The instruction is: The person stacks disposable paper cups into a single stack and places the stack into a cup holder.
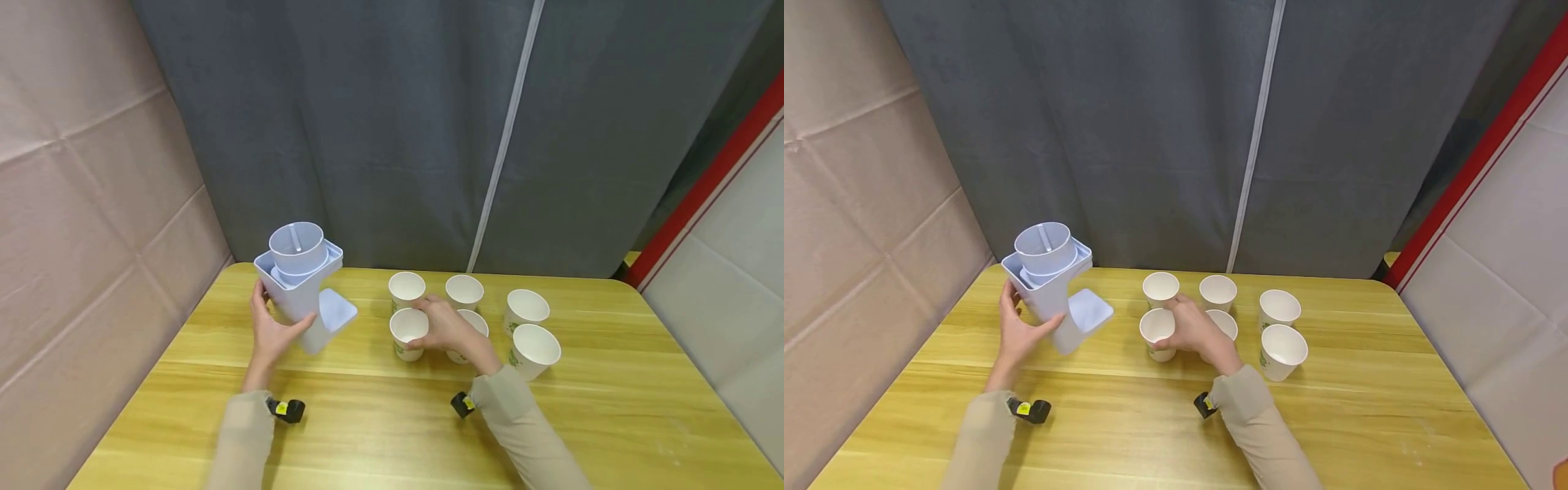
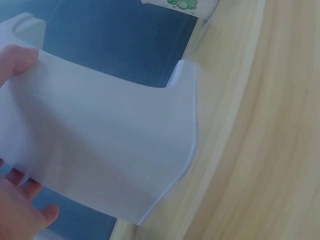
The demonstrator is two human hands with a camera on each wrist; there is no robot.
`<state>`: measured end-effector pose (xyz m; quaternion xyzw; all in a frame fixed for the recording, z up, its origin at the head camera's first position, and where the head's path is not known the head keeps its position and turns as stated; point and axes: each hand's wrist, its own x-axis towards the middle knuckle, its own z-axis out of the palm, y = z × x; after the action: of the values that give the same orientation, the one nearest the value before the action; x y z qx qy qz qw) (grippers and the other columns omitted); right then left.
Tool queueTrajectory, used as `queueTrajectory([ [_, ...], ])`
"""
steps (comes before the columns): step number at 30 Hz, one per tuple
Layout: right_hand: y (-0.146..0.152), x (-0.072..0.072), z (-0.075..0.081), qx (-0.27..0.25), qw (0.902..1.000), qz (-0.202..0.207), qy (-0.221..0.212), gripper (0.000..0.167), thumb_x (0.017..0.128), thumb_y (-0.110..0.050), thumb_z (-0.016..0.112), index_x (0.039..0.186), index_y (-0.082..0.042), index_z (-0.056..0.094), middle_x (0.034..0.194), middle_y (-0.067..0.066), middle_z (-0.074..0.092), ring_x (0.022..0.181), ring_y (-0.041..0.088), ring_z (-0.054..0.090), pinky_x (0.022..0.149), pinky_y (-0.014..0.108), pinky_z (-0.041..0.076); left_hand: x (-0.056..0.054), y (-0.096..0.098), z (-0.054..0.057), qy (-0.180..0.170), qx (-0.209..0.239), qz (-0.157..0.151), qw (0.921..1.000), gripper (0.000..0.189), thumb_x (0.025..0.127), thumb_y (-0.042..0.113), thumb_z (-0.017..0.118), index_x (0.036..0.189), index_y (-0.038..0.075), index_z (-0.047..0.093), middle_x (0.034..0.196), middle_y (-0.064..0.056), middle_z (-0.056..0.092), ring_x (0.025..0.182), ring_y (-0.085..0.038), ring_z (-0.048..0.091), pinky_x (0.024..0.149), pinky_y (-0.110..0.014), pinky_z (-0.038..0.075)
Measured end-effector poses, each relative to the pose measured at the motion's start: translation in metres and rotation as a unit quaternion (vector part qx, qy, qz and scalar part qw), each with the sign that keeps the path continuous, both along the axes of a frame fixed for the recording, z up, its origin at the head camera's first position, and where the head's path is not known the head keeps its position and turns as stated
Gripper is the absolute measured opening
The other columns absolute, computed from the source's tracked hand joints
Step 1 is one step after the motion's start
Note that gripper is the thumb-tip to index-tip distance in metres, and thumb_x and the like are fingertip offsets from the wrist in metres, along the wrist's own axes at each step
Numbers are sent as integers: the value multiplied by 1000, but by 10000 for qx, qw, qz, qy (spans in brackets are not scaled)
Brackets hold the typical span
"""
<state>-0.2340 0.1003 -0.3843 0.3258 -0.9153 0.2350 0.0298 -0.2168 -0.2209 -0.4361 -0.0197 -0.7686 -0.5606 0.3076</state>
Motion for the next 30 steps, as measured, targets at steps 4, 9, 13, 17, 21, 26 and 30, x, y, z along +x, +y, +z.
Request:
queueTrajectory([
  [4, 2, 3, 1, 32, 10000, 74, -14, 62, 62, -26, 86, 110, 3, 61, 106, 16, 60, 94, 27, 57, 79, 38, 50, 9, 2, 16, 98, -101, -375, 9992, 109, 59, -4, 81, 146, -2, 16, 144, -25, 24, 127, -38, 27, 107, -56, 18],
  [9, 3, 6, 2, 73, 9998, 185, -9, 60, 62, -27, 87, 107, 2, 62, 105, 13, 60, 92, 24, 57, 77, 35, 51, 20, 3, 32, -202, -100, -632, 9977, 104, 62, -7, 78, 145, -6, 15, 144, -26, 24, 127, -39, 28, 105, -59, 19],
  [13, 4, 9, 2, 157, 9997, 201, -56, 60, 62, -28, 86, 108, 1, 62, 104, 12, 59, 88, 22, 57, 73, 32, 50, 21, -1, 34, -448, 1, -766, 9961, 103, 63, -8, 77, 145, -5, 14, 144, -25, 26, 128, -38, 28, 105, -57, 18],
  [17, 6, 12, 4, 217, 9994, 256, -68, 61, 62, -29, 86, 108, 1, 62, 101, 11, 59, 87, 22, 56, 71, 31, 49, 21, -4, 35, -544, 22, -904, 9944, 102, 63, -9, 76, 144, -7, 15, 143, -27, 27, 129, -38, 28, 106, -56, 19],
  [21, 8, 15, 5, 249, 9989, 395, -21, 59, 62, -31, 86, 107, -1, 62, 101, 10, 60, 88, 21, 56, 72, 32, 49, 20, -8, 34, -649, 47, -1063, 9922, 102, 63, -11, 76, 145, -7, 14, 145, -26, 26, 129, -37, 28, 108, -56, 19],
  [26, 9, 18, 5, 273, 9981, 555, -32, 59, 63, -30, 86, 109, -1, 63, 104, 10, 60, 91, 22, 56, 76, 35, 50, 14, -20, 25, -769, 49, -1363, 9877, 104, 63, -14, 76, 146, -4, 14, 146, -25, 26, 130, -37, 28, 109, -54, 19],
  [30, 9, 20, 5, 349, 9973, 642, -16, 62, 63, -30, 86, 111, 1, 62, 106, 11, 60, 92, 22, 56, 78, 34, 50, 11, -32, 14, -833, -36, -1609, 9834, 103, 65, -13, 75, 147, 1, 15, 145, -20, 29, 131, -22, 30, 111, -47, 19],
])
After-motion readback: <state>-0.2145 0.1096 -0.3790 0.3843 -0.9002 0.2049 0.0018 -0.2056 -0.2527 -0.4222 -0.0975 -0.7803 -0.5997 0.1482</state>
